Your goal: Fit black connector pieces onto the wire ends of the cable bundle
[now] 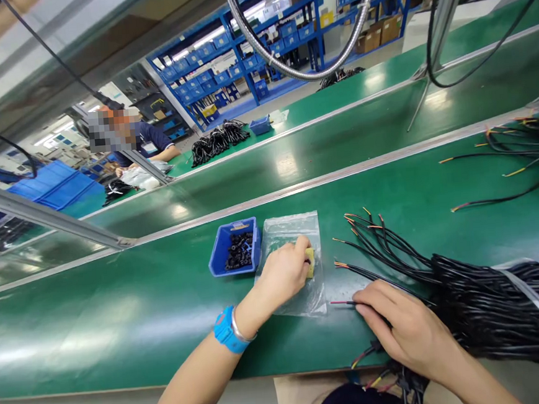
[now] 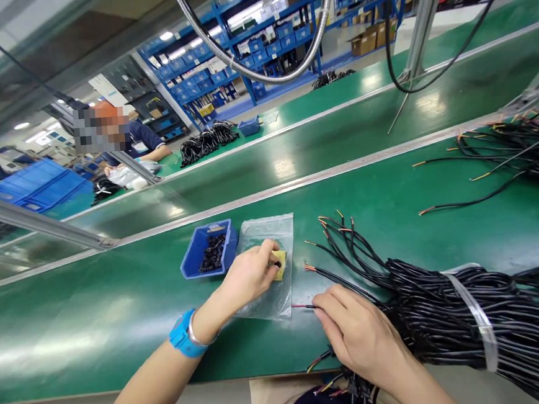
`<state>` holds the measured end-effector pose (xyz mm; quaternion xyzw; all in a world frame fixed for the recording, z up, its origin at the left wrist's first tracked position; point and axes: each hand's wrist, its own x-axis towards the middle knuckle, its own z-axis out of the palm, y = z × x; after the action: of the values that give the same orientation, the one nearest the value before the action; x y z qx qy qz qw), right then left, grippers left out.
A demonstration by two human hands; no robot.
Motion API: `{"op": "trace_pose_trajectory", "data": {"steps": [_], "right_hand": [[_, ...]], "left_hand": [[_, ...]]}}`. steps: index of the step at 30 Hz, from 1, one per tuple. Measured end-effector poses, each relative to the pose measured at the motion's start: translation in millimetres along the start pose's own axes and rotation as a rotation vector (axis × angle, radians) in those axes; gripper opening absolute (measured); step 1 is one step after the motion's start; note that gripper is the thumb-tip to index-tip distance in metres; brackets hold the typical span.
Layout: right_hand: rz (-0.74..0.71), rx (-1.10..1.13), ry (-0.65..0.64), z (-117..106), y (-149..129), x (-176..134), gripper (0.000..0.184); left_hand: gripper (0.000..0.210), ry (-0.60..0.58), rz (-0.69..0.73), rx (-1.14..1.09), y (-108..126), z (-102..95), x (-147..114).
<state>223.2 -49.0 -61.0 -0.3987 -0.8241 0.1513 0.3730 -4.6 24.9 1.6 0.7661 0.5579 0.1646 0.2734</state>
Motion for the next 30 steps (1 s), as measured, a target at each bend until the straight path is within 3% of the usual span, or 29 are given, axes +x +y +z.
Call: {"op": "trace_pose_trajectory", "data": {"steps": [2, 7, 11, 16, 30], "right_hand": [[-0.002, 0.063, 0.070, -4, -2, 2, 0.020], [-0.015, 0.147, 0.215, -12, -8, 6, 0.015], [-0.022, 0.143, 0.243, -12, -9, 7, 0.013], [-0.002, 0.139, 0.227, -12, -9, 7, 0.013], [-0.063, 0.164, 0.180, -12, -7, 2, 0.014]], "left_hand": [[0.030, 0.030, -0.006, -0.163, 6, 7.2, -18], [0.016, 0.172, -0.250, -1.089, 20, 55.4, -69], [0.025, 0.310, -0.372, -1.402, 29, 87.2, -80], [0.027, 0.377, -0.407, -1.483, 33, 91.6, -75], [0.019, 0.472, -0.299, -1.345, 28, 96.8, -73]]}}
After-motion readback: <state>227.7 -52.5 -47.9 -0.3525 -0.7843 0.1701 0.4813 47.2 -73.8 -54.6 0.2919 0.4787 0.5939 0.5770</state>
